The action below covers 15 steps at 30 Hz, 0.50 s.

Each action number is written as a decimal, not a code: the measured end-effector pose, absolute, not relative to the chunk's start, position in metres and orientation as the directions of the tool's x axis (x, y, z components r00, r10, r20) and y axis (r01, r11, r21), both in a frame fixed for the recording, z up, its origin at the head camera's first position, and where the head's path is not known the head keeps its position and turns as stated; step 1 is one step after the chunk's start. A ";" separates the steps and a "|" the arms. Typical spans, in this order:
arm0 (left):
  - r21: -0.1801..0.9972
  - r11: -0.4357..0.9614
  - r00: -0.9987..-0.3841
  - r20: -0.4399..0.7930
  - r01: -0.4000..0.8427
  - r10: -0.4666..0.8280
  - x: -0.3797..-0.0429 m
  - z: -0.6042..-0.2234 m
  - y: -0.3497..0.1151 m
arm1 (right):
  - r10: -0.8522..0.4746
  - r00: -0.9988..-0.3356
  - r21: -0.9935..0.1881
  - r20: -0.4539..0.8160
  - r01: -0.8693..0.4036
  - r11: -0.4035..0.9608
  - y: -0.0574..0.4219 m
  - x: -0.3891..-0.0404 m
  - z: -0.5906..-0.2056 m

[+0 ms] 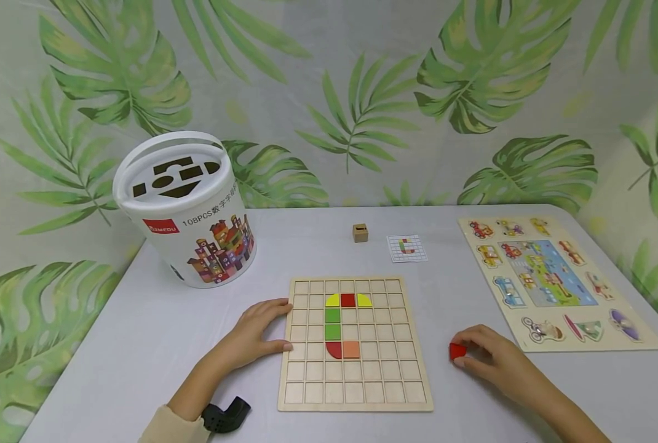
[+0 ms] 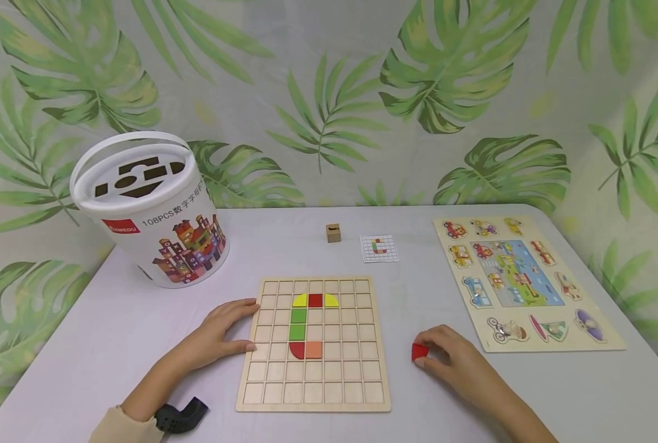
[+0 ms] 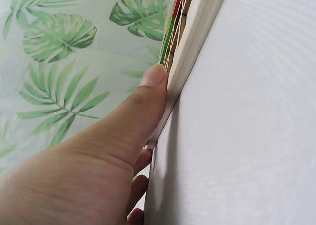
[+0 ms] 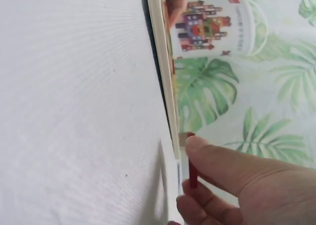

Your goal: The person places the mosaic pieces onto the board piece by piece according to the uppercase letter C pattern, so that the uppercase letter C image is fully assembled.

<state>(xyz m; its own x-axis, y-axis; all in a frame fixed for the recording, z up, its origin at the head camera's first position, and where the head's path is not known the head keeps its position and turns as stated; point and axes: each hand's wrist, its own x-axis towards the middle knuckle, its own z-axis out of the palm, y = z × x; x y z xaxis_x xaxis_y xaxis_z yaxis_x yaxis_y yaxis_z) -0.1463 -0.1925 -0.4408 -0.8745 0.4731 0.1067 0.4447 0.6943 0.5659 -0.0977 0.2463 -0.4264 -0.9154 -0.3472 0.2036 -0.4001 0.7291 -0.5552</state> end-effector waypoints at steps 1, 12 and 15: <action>0.565 0.695 -0.875 0.107 0.445 0.473 -0.146 -0.441 -0.193 | -0.354 -0.908 -0.558 0.226 -0.419 0.716 0.245 -0.099 -0.425; 0.568 0.697 -0.878 0.101 0.437 0.468 -0.146 -0.442 -0.193 | -0.485 -0.797 -0.602 0.361 -0.596 0.532 0.192 -0.109 -0.401; 0.568 0.697 -0.878 0.102 0.437 0.467 -0.147 -0.442 -0.193 | -0.518 -0.793 -0.627 0.321 -0.588 0.512 0.175 -0.111 -0.400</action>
<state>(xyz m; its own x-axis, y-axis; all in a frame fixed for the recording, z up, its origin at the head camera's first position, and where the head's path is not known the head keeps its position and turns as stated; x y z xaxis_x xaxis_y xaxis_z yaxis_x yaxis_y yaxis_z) -0.1466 -0.1926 -0.4420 -0.8782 0.4673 0.1019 0.4369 0.6973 0.5683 -0.1113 0.1752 -0.3997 -0.7930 -0.5177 0.3210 -0.5877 0.5115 -0.6268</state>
